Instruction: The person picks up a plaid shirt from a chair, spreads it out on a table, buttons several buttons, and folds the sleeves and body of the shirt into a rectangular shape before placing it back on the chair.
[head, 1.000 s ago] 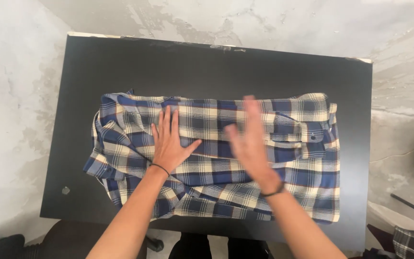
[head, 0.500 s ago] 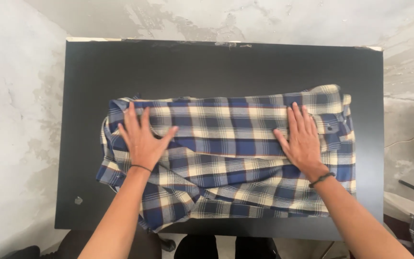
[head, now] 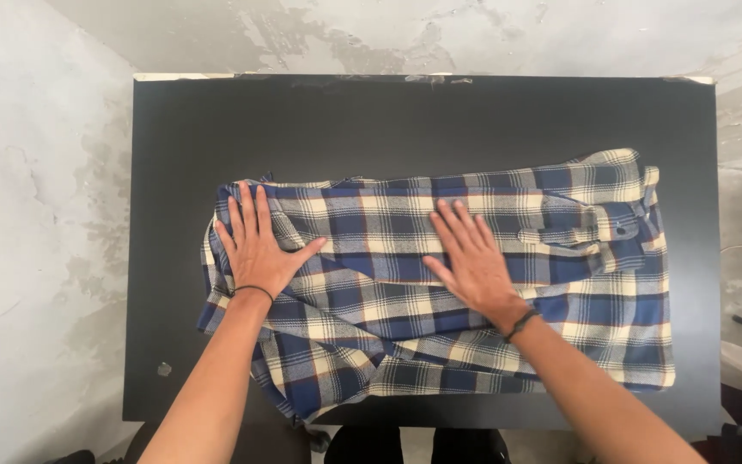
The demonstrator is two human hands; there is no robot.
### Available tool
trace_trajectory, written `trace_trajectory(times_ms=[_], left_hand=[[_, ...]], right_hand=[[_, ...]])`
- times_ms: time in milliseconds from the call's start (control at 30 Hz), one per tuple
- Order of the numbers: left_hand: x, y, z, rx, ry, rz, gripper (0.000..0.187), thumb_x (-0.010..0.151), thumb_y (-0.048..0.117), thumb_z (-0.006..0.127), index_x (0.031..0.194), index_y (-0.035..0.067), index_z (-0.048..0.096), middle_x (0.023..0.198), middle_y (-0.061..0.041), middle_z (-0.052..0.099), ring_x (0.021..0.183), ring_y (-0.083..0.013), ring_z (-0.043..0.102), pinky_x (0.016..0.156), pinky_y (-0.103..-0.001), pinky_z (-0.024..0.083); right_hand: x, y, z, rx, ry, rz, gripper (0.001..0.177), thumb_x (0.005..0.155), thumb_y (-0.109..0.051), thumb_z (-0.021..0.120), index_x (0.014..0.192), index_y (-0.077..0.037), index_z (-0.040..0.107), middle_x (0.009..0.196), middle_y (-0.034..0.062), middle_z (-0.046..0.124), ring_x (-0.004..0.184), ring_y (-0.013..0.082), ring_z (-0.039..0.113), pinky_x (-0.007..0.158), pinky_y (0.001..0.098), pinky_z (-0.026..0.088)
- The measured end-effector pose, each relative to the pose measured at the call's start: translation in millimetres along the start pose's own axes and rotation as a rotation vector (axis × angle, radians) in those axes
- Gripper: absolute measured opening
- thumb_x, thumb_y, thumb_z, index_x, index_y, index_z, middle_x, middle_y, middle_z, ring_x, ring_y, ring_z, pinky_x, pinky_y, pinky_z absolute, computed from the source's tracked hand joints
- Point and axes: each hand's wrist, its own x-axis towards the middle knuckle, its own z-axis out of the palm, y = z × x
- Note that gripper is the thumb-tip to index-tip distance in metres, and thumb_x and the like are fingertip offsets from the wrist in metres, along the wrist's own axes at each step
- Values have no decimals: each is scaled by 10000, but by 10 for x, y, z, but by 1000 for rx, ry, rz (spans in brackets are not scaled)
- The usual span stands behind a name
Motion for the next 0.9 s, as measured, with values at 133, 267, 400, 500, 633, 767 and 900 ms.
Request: trace_trajectory(times_ms=[133, 267, 400, 500, 633, 767, 900], left_hand=[[8, -7, 2, 8, -8, 0, 1385, 663, 902, 597, 1633, 79, 49, 1708, -104, -103, 1561, -336, -110, 1224, -597, -80], [50, 0, -15, 18, -21, 13, 1389, 662, 909, 590, 1627, 76, 40, 1707, -105, -108, 1556, -343, -121, 1218, -597, -85], [-8, 93, -37, -25, 16, 24, 1297, 713, 788, 662, 1618, 58, 88, 1692, -145, -86, 1552, -353, -88, 1213, -604, -53], [-306, 256, -116, -124, 169, 198, 1048, 808, 596, 728, 1557, 6, 295, 1667, -213, 124, 1552, -383, 89, 1220, -613, 44], [-1024, 561, -229, -276, -52, 437, 572, 806, 379, 782, 1258, 71, 618, 1388, -87, 565, 1403, -266, 472, 1277, -560, 196], [-1475, 692, -164, -211, -227, 626, 638, 737, 368, 835, 1240, 42, 616, 1293, -112, 564, 1297, -326, 476, 1188, -557, 170], [-1691, 625, -33, -88, -211, 571, 427, 792, 296, 792, 1138, 71, 681, 1071, -78, 608, 1146, -270, 554, 1247, -515, 196]], right_hand=[[-204, 515, -124, -33, 0, 72, 744, 1015, -524, 382, 1611, -91, 281, 1673, 73, 221, 1541, 253, 175, 1238, 474, 155], [-377, 810, -261, -16, 90, 168, 682, 1037, -483, 416, 1598, -107, 320, 1686, 66, 269, 1568, 255, 205, 1268, 478, 189], [-340, 858, -290, 43, 107, 169, 673, 1039, -443, 454, 1585, -67, 338, 1674, 94, 293, 1555, 285, 230, 1249, 488, 196], [-344, 822, -371, 132, 149, 138, 662, 1028, -396, 527, 1554, -28, 364, 1655, 126, 313, 1546, 308, 251, 1243, 492, 209], [-636, 687, -473, 269, 238, 54, 605, 980, -286, 635, 1478, -5, 436, 1574, 162, 411, 1490, 319, 362, 1235, 487, 294], [-1233, 610, -502, 340, 196, -2, 519, 921, -262, 692, 1348, -29, 512, 1397, 140, 515, 1301, 319, 502, 1097, 450, 424], [-1872, 670, -490, 334, 67, 34, 510, 846, -340, 757, 1216, -56, 552, 1253, 104, 550, 1095, 294, 540, 968, 426, 453]])
